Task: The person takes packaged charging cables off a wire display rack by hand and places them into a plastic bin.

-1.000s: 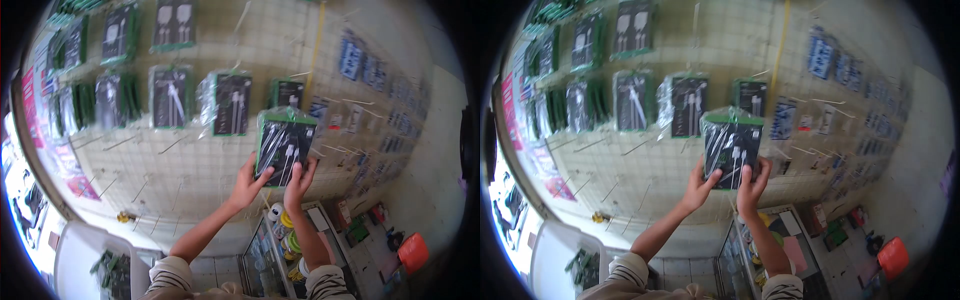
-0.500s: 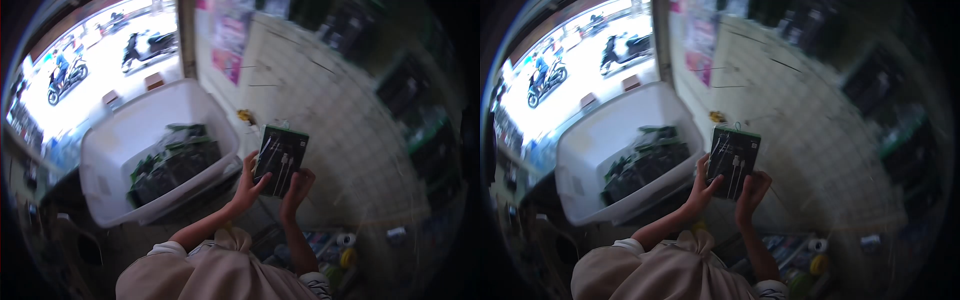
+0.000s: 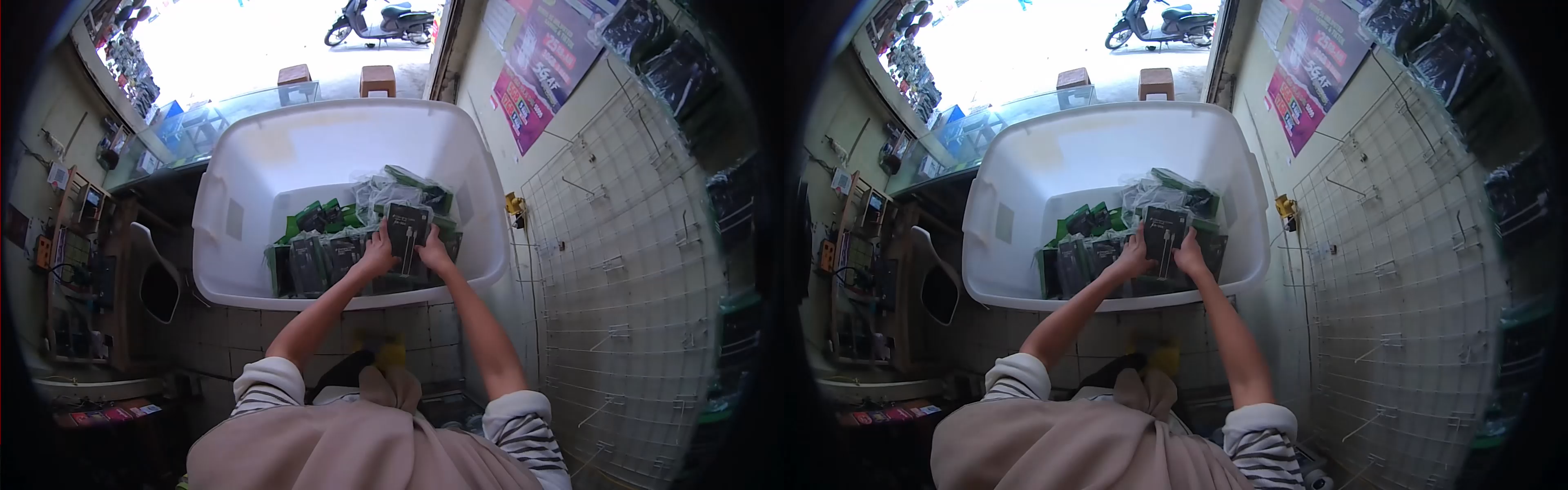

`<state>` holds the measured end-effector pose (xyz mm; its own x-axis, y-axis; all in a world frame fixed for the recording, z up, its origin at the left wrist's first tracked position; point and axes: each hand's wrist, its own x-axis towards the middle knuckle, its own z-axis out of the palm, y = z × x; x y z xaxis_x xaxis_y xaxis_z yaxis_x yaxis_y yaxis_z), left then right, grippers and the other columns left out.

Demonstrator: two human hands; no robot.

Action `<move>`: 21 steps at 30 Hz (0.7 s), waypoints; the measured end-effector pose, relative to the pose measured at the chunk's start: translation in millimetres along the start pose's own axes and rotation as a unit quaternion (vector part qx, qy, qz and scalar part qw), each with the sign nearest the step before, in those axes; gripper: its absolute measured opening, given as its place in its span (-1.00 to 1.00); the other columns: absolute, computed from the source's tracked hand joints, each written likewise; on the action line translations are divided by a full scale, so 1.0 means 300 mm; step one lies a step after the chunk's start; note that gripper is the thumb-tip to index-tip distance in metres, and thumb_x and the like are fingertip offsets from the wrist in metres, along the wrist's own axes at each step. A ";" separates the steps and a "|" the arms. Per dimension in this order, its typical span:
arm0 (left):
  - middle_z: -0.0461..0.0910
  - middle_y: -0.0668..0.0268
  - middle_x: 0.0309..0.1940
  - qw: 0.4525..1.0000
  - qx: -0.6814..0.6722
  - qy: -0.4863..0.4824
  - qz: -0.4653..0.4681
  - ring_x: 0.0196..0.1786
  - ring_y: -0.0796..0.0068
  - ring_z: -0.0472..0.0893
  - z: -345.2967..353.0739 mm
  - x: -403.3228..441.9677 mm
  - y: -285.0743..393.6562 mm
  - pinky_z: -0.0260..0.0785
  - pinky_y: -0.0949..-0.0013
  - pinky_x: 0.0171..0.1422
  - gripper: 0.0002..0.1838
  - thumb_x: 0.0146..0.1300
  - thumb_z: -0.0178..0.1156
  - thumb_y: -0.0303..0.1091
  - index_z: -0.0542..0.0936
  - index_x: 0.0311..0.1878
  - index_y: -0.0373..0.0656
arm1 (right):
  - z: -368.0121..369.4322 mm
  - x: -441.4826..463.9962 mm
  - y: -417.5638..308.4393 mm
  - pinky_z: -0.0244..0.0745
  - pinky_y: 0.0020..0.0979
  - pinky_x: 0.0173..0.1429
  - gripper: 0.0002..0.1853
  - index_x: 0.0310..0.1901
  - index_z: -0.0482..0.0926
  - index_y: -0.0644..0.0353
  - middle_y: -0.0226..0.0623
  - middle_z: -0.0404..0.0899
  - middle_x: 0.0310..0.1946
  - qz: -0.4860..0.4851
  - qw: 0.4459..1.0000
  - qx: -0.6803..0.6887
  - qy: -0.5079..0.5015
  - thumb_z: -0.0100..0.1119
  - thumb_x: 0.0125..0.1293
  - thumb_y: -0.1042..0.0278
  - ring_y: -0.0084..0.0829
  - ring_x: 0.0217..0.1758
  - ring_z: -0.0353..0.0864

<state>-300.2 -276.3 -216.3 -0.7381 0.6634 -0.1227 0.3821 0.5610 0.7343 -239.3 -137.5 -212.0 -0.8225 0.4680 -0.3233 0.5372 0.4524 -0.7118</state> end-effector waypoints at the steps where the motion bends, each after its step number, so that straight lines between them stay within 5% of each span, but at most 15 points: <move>1: 0.07 -0.21 0.07 0.997 0.062 -0.026 -0.038 0.12 -0.21 0.18 -0.010 0.003 -0.008 0.05 0.02 0.18 0.09 -0.18 0.31 -0.34 -0.30 0.26 -0.22 | 0.021 0.027 0.010 0.25 -0.22 0.08 -0.29 0.14 -0.02 0.28 0.10 0.34 -0.04 0.000 1.000 0.003 -0.004 0.17 0.00 0.36 0.04 0.04 0.34; 4: 0.07 -0.15 0.01 0.994 0.111 0.007 -0.008 0.03 -0.22 0.20 0.013 0.007 -0.023 0.07 0.03 0.14 0.08 -0.24 0.34 -0.38 -0.21 0.26 -0.29 | 0.083 0.085 0.061 0.23 -0.23 0.11 -0.22 0.16 -0.04 0.28 0.16 0.27 0.01 0.013 1.000 0.025 0.002 0.22 -0.04 0.35 0.03 0.07 0.31; 6: 0.08 -0.10 -0.02 0.988 0.151 0.016 -0.005 0.01 -0.14 0.17 0.035 0.005 -0.025 0.06 0.05 0.13 0.05 -0.22 0.34 -0.31 -0.15 0.26 -0.29 | 0.100 0.096 0.099 0.11 -0.23 0.22 -0.04 0.19 -0.26 0.46 0.36 -0.01 0.13 -0.039 0.997 -0.057 -0.037 0.22 -0.05 0.26 0.15 0.20 0.08; 9: 0.07 -0.10 -0.02 0.985 0.170 -0.027 0.004 0.03 -0.15 0.16 0.011 -0.005 -0.023 0.06 0.05 0.13 0.03 -0.16 0.31 -0.20 -0.16 0.26 -0.30 | 0.068 0.046 0.090 0.12 -0.24 0.22 -0.07 0.22 -0.12 0.28 0.13 0.15 0.10 0.067 0.993 -0.071 -0.066 0.24 -0.06 0.08 0.00 0.20 0.14; 10: 0.08 -0.01 0.01 0.987 0.158 0.006 -0.011 0.04 -0.09 0.16 -0.001 -0.019 -0.006 0.14 0.05 0.08 -0.01 -0.19 0.32 -0.21 -0.07 0.26 -0.19 | -0.006 -0.004 0.028 0.09 -0.26 0.24 -0.09 0.20 -0.14 0.45 0.29 -0.02 0.14 0.034 0.991 -0.064 -0.111 0.19 0.00 0.12 0.08 0.22 0.06; 11: 0.08 -0.01 0.01 0.987 0.158 0.002 0.007 0.04 -0.09 0.16 -0.012 -0.023 0.003 0.14 0.05 0.08 -0.01 -0.19 0.32 -0.21 -0.07 0.26 -0.19 | -0.058 -0.050 -0.007 0.09 -0.26 0.24 -0.09 0.20 -0.14 0.45 0.29 -0.02 0.14 0.041 0.993 -0.062 -0.094 0.19 0.00 0.12 0.08 0.22 0.06; 14: 0.14 0.00 -0.02 0.989 0.112 0.057 0.072 0.07 -0.02 0.15 -0.014 -0.048 0.082 0.19 0.11 0.03 -0.10 -0.15 0.30 -0.21 0.02 0.24 -0.17 | -0.187 -0.244 -0.052 0.26 -0.30 0.08 -0.43 0.11 0.20 0.29 0.03 0.24 0.02 -0.134 0.989 0.052 0.027 0.11 0.10 0.23 -0.14 0.01 0.35; 16: 0.22 0.04 -0.09 0.979 0.014 0.104 0.175 -0.03 0.12 0.26 -0.024 -0.097 0.211 0.15 0.22 0.07 -0.30 -0.02 0.21 -0.26 0.15 0.19 -0.19 | -0.289 -0.415 -0.076 0.33 -0.35 -0.01 -0.56 0.06 0.29 0.23 -0.10 0.37 -0.09 -0.159 0.972 0.153 0.081 0.07 0.14 0.31 -0.24 -0.12 0.45; 21: 0.35 0.17 -0.20 0.933 -0.189 -0.095 0.290 -0.19 0.37 0.42 0.112 -0.272 0.583 0.28 0.36 -0.14 -0.59 0.03 0.12 -0.44 0.37 0.01 -0.15 | -0.429 -0.916 0.062 0.33 -0.44 -0.02 -0.63 0.05 0.31 0.21 -0.21 0.42 -0.12 -0.099 0.954 0.139 0.247 0.01 0.19 0.42 -0.44 -0.09 0.46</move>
<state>-154.3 -215.6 -100.3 -0.3420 0.8974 0.2788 0.4366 -0.1110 0.8928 20.7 -160.1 -56.2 -0.6770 0.7262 0.1198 0.2536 0.3830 -0.8883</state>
